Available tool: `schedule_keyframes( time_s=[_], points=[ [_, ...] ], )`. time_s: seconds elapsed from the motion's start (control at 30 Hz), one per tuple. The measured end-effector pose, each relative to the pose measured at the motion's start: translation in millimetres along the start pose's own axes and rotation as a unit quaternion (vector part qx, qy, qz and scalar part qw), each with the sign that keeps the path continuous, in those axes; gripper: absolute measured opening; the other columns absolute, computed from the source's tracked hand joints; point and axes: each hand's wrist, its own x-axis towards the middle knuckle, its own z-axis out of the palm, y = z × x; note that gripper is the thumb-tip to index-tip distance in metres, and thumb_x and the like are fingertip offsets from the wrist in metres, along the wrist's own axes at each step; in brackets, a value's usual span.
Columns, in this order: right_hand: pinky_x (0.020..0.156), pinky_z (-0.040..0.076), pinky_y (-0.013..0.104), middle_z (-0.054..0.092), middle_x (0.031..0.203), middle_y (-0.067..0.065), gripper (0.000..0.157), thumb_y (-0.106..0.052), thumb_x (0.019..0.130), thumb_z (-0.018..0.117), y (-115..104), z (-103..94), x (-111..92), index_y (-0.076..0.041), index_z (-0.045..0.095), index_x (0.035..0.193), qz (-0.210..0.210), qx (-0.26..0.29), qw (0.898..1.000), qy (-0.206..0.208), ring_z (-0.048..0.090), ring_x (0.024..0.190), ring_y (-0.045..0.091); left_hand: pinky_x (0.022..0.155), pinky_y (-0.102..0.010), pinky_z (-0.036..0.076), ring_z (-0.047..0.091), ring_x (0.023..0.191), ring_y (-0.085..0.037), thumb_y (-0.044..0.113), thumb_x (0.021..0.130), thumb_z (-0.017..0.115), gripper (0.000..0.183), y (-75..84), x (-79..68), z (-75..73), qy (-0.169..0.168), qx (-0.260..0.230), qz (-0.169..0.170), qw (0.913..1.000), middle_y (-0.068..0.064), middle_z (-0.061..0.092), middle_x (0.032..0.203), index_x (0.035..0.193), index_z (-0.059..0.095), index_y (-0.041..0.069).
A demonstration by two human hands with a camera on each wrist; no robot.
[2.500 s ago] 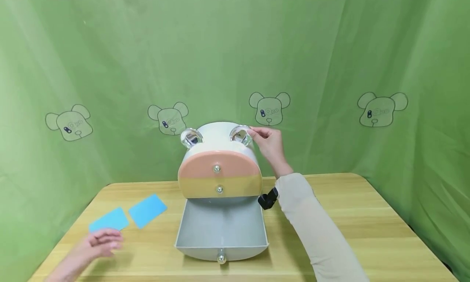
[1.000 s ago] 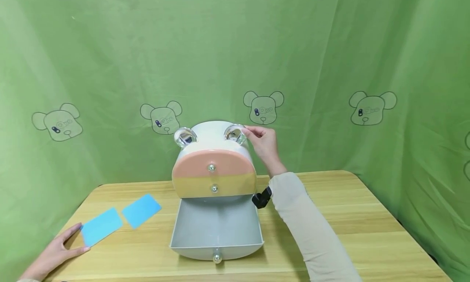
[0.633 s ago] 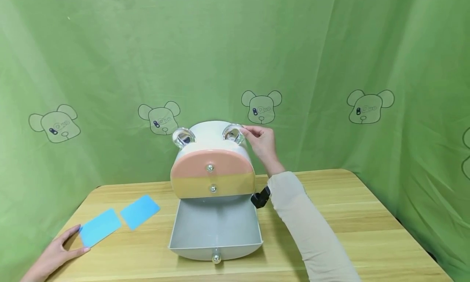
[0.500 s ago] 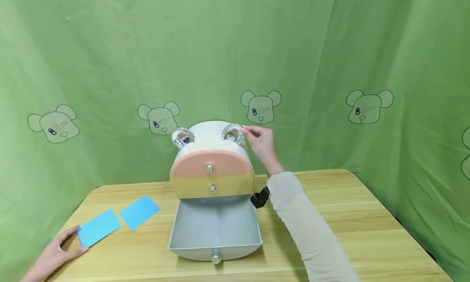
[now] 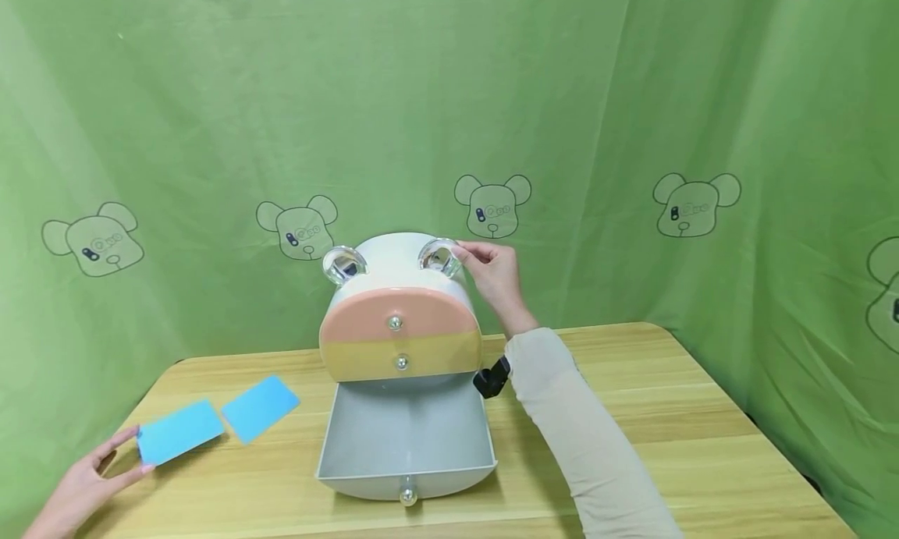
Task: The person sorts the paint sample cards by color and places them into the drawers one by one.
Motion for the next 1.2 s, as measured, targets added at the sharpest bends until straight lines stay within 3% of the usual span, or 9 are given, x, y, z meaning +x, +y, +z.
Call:
schedule_keyframes(
  time_s=[0.07, 0.13, 0.2, 0.27, 0.4, 0.53, 0.63, 0.83, 1.2],
  points=[
    [0.077, 0.052, 0.022, 0.071, 0.091, -0.002, 0.033, -0.025, 0.082, 0.073, -1, -0.3, 0, -0.004, 0.068, 0.107, 0.003, 0.001, 1.0, 0.001, 0.062, 0.084, 0.015, 0.103, -0.067, 0.025, 0.016, 0.13, -0.059, 0.032, 0.088, 0.066, 0.083, 3.3, -0.4, 0.1, 0.0, -0.015, 0.003, 0.9999, -0.031, 0.013, 0.15, 0.148, 0.017, 0.001],
    [0.073, 0.052, 0.019, 0.07, 0.088, -0.005, 0.034, -0.026, 0.082, 0.073, -1, -0.4, 0, -0.004, 0.068, 0.107, 0.006, 0.0, 1.0, 0.001, 0.062, 0.082, 0.014, 0.114, -0.039, 0.025, 0.012, 0.133, -0.054, 0.03, 0.089, 0.065, 0.081, 5.9, -1.6, 0.9, 0.006, -0.031, 0.004, 0.9995, -0.026, 0.008, 0.153, 0.149, 0.016, 0.004],
    [0.071, 0.051, 0.018, 0.069, 0.085, -0.008, 0.034, -0.025, 0.082, 0.073, -1, -0.4, 0, -0.003, 0.068, 0.107, 0.006, 0.001, 1.0, 0.001, 0.061, 0.079, 0.012, 0.107, -0.009, 0.021, 0.008, 0.138, -0.045, 0.029, 0.091, 0.064, 0.079, 8.6, -2.9, 1.8, 0.014, -0.044, 0.006, 0.9989, -0.012, 0.004, 0.155, 0.15, 0.016, 0.008],
    [0.069, 0.051, 0.017, 0.068, 0.081, -0.011, 0.032, -0.024, 0.083, 0.073, -1, 0.3, 0, -0.003, 0.068, 0.107, 0.008, 0.004, 1.0, 0.001, 0.06, 0.076, 0.01, 0.088, 0.008, 0.015, 0.007, 0.139, -0.038, 0.029, 0.092, 0.062, 0.076, 12.5, -4.4, 2.4, 0.019, -0.045, 0.014, 0.9987, 0.005, 0.003, 0.154, 0.151, 0.017, 0.013],
    [0.07, 0.052, 0.017, 0.068, 0.08, -0.011, 0.032, -0.022, 0.083, 0.073, -1, 0.4, 1, -0.002, 0.068, 0.106, 0.013, 0.004, 1.0, 0.002, 0.059, 0.073, 0.007, 0.09, 0.006, 0.02, 0.009, 0.141, -0.027, 0.025, 0.094, 0.059, 0.07, 28.1, -5.6, 1.9, 0.013, -0.058, 0.034, 0.9977, 0.023, 0.009, 0.145, 0.151, 0.018, 0.02],
    [0.072, 0.053, 0.018, 0.07, 0.086, -0.006, 0.032, -0.023, 0.083, 0.072, -2, 0.1, 2, -0.002, 0.068, 0.107, 0.024, -0.001, 1.0, -0.004, 0.061, 0.077, 0.009, 0.093, 0.003, 0.024, 0.014, 0.134, 0.006, 0.02, 0.095, 0.057, 0.066, 52.6, -6.8, 1.4, 0.0, -0.106, 0.05, 0.9931, 0.021, 0.013, 0.15, 0.15, 0.021, 0.02],
    [0.073, 0.053, 0.019, 0.071, 0.09, -0.003, 0.032, -0.023, 0.084, 0.072, -3, -0.8, 2, -0.003, 0.067, 0.108, 0.032, 0.0, 0.999, -0.015, 0.061, 0.079, 0.01, 0.096, 0.002, 0.025, 0.024, 0.121, 0.021, 0.01, 0.093, 0.058, 0.063, 73.1, -6.0, 4.2, -0.003, -0.154, 0.098, 0.9832, 0.019, 0.023, 0.15, 0.148, 0.026, 0.011],
    [0.072, 0.053, 0.018, 0.069, 0.084, -0.008, 0.032, -0.022, 0.084, 0.071, -4, -1.4, 2, -0.001, 0.067, 0.109, 0.038, 0.008, 0.999, -0.024, 0.059, 0.073, 0.005, 0.1, -0.002, 0.026, 0.031, 0.127, 0.014, -0.012, 0.085, 0.056, 0.061, 111.4, -4.8, 17.7, -0.027, -0.239, 0.214, 0.9466, 0.016, 0.04, 0.144, 0.141, 0.032, -0.006],
    [0.073, 0.053, 0.019, 0.067, 0.082, -0.007, 0.029, -0.019, 0.085, 0.071, -5, -0.4, 2, -0.002, 0.067, 0.107, 0.043, 0.012, 0.999, -0.02, 0.062, 0.084, 0.019, 0.105, -0.004, 0.022, 0.029, 0.133, 0.007, -0.016, 0.077, 0.063, 0.069, 168.5, -5.2, 52.9, -0.079, -0.238, 0.289, 0.924, 0.004, 0.038, 0.148, 0.139, 0.033, -0.011]
  ],
)
